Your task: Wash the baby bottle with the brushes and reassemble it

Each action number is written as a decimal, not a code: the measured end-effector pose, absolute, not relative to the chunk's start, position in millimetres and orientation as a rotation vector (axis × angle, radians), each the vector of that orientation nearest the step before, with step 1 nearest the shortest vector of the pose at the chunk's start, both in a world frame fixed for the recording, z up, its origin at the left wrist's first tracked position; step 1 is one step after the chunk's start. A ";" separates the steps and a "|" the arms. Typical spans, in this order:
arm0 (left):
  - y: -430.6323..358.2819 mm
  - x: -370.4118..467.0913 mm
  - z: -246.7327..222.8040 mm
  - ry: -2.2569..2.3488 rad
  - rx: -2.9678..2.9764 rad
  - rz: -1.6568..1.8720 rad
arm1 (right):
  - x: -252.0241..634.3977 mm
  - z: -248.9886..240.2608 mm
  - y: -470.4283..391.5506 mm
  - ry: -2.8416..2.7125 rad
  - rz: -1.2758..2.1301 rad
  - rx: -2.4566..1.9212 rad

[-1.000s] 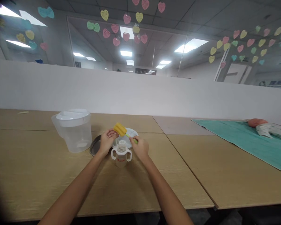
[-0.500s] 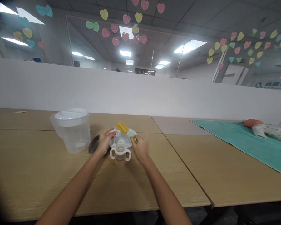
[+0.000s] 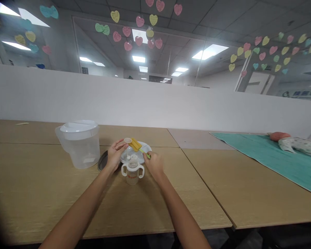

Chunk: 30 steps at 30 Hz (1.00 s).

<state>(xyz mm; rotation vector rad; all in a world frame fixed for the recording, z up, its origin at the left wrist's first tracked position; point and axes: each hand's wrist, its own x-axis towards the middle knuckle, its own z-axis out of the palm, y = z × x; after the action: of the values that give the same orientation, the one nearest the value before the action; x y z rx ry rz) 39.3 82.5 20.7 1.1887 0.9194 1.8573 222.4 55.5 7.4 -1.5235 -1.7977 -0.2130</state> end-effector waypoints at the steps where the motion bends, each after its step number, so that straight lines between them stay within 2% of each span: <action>1: 83.9 38.4 19.8 0.926 1.197 1.875 | 222.5 7.0 56.1 -1.857 -0.246 -1.505; 8: 88.3 35.3 16.8 0.981 1.215 1.941 | 237.8 8.3 60.5 -2.173 -0.579 -1.316; 16: 88.9 37.7 18.1 0.806 1.156 1.873 | 239.3 6.0 66.8 -1.972 -0.499 -1.352; 22: 85.6 37.7 21.9 0.825 1.182 1.901 | 234.8 3.7 64.3 -2.080 -0.535 -1.319; 26: 81.1 24.9 30.4 1.034 1.161 2.118 | 234.3 4.0 63.1 -2.016 -0.542 -1.323; 28: 79.9 12.2 32.8 1.288 1.254 2.187 | 234.6 5.0 63.2 -1.968 -0.536 -1.334; 30: 80.0 -1.9 32.0 1.675 1.451 2.095 | 235.1 5.9 63.6 -1.932 -0.519 -1.339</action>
<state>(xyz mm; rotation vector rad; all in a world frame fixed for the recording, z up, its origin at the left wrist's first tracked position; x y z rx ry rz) -1.9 80.0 32.0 1.4513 1.6753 2.0953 235.1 63.6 5.9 -1.3386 -1.9324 -0.5189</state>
